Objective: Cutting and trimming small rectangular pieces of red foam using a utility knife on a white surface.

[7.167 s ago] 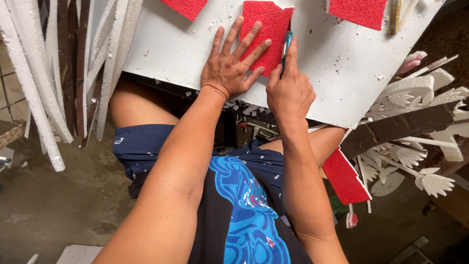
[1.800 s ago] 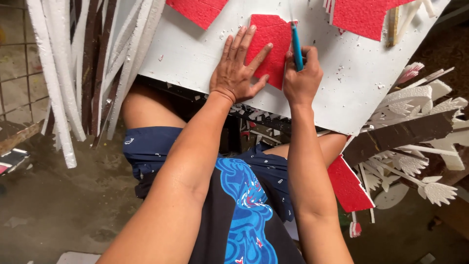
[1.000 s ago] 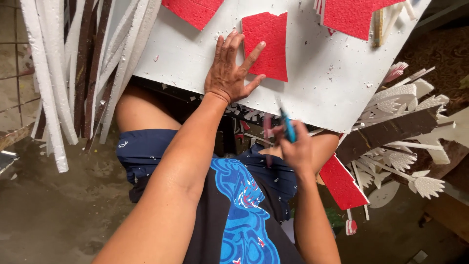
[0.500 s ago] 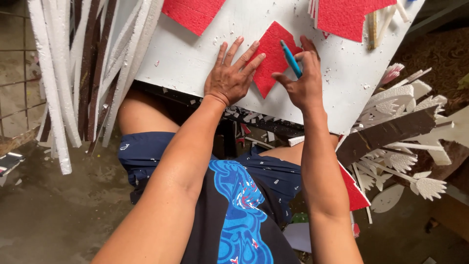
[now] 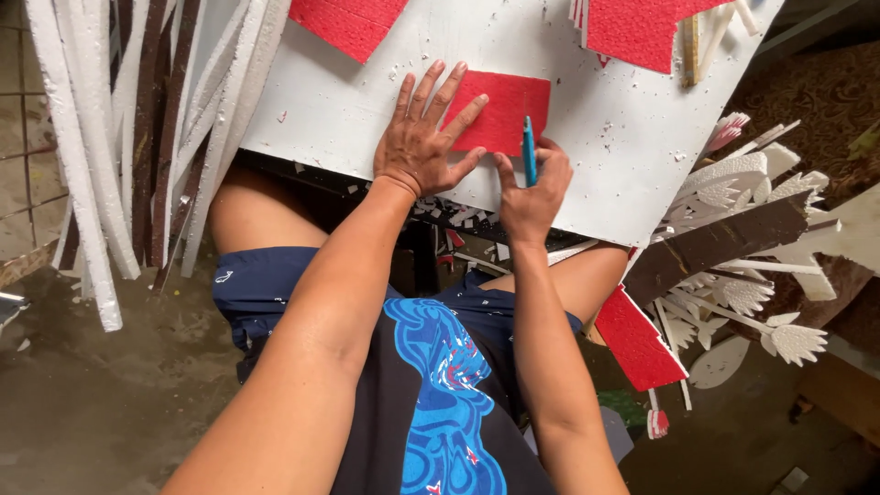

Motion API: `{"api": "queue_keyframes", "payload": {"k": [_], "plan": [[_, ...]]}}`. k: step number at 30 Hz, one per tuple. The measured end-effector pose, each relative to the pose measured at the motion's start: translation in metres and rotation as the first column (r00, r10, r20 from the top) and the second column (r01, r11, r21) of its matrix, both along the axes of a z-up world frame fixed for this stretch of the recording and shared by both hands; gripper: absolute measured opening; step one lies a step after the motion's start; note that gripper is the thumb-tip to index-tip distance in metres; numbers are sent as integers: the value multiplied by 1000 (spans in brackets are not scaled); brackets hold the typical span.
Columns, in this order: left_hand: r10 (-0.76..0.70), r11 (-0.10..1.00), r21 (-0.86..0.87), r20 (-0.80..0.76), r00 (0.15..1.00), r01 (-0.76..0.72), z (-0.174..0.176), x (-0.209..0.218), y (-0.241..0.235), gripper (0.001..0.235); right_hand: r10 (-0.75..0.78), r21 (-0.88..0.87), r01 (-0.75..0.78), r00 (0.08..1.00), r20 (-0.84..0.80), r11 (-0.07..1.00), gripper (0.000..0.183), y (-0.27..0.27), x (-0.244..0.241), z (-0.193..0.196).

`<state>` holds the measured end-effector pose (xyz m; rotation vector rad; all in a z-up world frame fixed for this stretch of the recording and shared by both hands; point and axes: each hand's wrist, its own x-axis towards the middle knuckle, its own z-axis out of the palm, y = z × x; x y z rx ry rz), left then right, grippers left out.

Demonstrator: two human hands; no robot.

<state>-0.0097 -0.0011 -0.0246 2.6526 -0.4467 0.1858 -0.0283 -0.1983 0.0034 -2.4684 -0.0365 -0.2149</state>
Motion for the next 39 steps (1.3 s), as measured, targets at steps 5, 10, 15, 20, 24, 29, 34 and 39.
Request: {"api": "queue_keyframes", "payload": {"k": [5,10,15,20,24,29,34,39], "plan": [[-2,1000,22,42,999,1,-5,0,0,65,-86,104,97,990,-108,990,30,9,-5,-3],[8,999,47,41,999,-10,-7,-2,-1,60,-111,225,182,949,-295,957,22,-7,-9,-5],[1,998,68,-8,1000,-1,-5,-2,1,78,60,463,92,951,-303,882,21,-12,-9,7],[61,995,79,85,995,-68,-8,-1,-1,66,0,447,120,966,-258,886,16,-5,-7,2],[69,993,91,59,996,-74,-6,0,-1,68,-13,397,109,971,-237,911,15,-2,-7,6],[85,988,130,-46,995,-79,-3,3,-2,69,36,437,115,946,-322,892,16,-5,-5,24],[88,985,158,-92,992,-73,-4,1,-2,66,80,463,81,945,-317,883,24,-15,-11,25],[93,992,91,-11,996,-92,1,0,-3,59,90,447,77,935,-342,891,12,-11,-19,19]]}}
